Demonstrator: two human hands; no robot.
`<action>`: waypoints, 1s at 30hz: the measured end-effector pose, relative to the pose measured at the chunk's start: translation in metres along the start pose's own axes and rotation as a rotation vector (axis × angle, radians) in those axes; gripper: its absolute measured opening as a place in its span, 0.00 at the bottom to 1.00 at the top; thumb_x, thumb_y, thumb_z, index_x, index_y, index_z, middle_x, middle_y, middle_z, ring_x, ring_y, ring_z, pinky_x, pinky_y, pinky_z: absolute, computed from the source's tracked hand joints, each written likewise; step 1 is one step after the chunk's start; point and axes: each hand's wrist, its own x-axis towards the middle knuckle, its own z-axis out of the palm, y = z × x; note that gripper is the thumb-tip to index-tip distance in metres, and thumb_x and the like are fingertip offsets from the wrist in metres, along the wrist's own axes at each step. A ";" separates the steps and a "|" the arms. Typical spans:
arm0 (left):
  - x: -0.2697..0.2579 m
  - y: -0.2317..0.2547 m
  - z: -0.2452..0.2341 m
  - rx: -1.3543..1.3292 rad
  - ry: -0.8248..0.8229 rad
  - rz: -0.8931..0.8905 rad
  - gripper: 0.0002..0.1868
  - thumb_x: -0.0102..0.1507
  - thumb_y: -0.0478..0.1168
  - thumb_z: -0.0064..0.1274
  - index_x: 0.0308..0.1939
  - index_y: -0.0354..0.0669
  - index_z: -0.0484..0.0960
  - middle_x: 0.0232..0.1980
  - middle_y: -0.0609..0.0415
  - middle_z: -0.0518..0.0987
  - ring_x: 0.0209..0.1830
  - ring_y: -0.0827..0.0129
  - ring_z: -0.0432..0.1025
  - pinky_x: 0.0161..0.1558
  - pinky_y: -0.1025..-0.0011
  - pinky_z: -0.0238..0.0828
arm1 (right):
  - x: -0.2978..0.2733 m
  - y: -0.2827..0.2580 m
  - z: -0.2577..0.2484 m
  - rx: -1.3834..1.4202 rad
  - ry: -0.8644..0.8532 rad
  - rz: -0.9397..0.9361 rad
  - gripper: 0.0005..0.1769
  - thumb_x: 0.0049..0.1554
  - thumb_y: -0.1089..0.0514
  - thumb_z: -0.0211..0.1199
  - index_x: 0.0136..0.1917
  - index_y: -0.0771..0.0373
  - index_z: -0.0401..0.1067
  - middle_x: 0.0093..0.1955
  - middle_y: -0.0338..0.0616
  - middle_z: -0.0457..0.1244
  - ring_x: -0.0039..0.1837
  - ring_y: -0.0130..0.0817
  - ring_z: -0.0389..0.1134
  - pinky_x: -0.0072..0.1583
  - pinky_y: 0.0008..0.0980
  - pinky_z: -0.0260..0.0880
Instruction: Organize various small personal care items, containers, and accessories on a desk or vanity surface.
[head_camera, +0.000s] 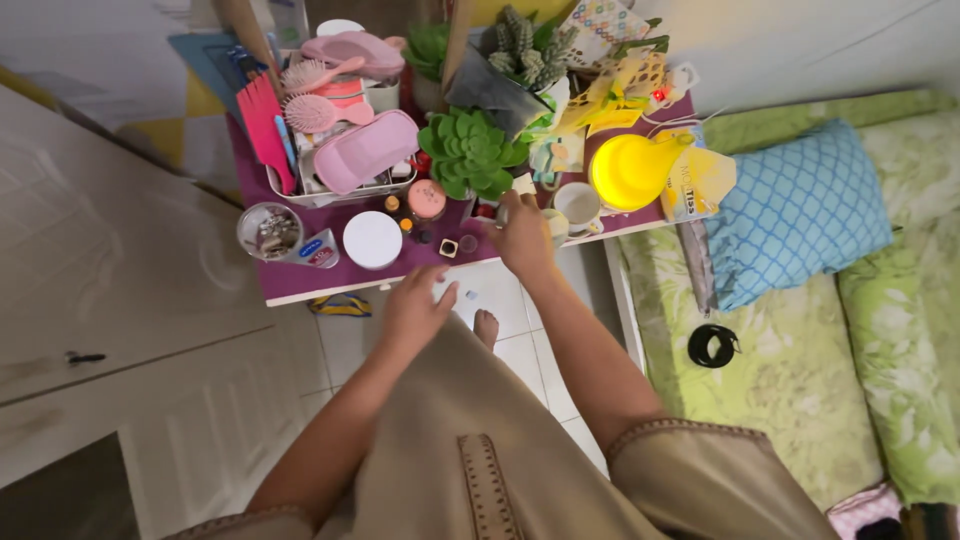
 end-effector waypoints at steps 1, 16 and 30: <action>0.006 0.000 0.007 0.002 0.003 0.001 0.18 0.61 0.44 0.61 0.52 0.41 0.82 0.43 0.49 0.82 0.36 0.55 0.77 0.39 0.60 0.74 | -0.002 0.009 0.006 0.002 0.001 -0.003 0.27 0.50 0.56 0.76 0.58 0.68 0.69 0.54 0.63 0.64 0.50 0.62 0.68 0.49 0.53 0.69; 0.081 0.005 0.048 -0.218 0.019 -0.065 0.43 0.50 0.38 0.72 0.68 0.39 0.70 0.59 0.38 0.79 0.38 0.59 0.78 0.41 0.65 0.77 | 0.025 0.038 -0.038 0.347 -0.365 0.145 0.16 0.49 0.60 0.76 0.49 0.65 0.76 0.41 0.46 0.69 0.39 0.29 0.69 0.42 0.31 0.70; 0.077 0.041 0.028 -0.127 0.041 -0.070 0.34 0.55 0.52 0.72 0.56 0.42 0.74 0.31 0.50 0.80 0.28 0.62 0.77 0.32 0.66 0.73 | 0.017 0.010 -0.104 0.504 -0.355 -0.249 0.29 0.57 0.63 0.68 0.70 0.62 0.66 0.55 0.47 0.69 0.47 0.27 0.75 0.49 0.28 0.76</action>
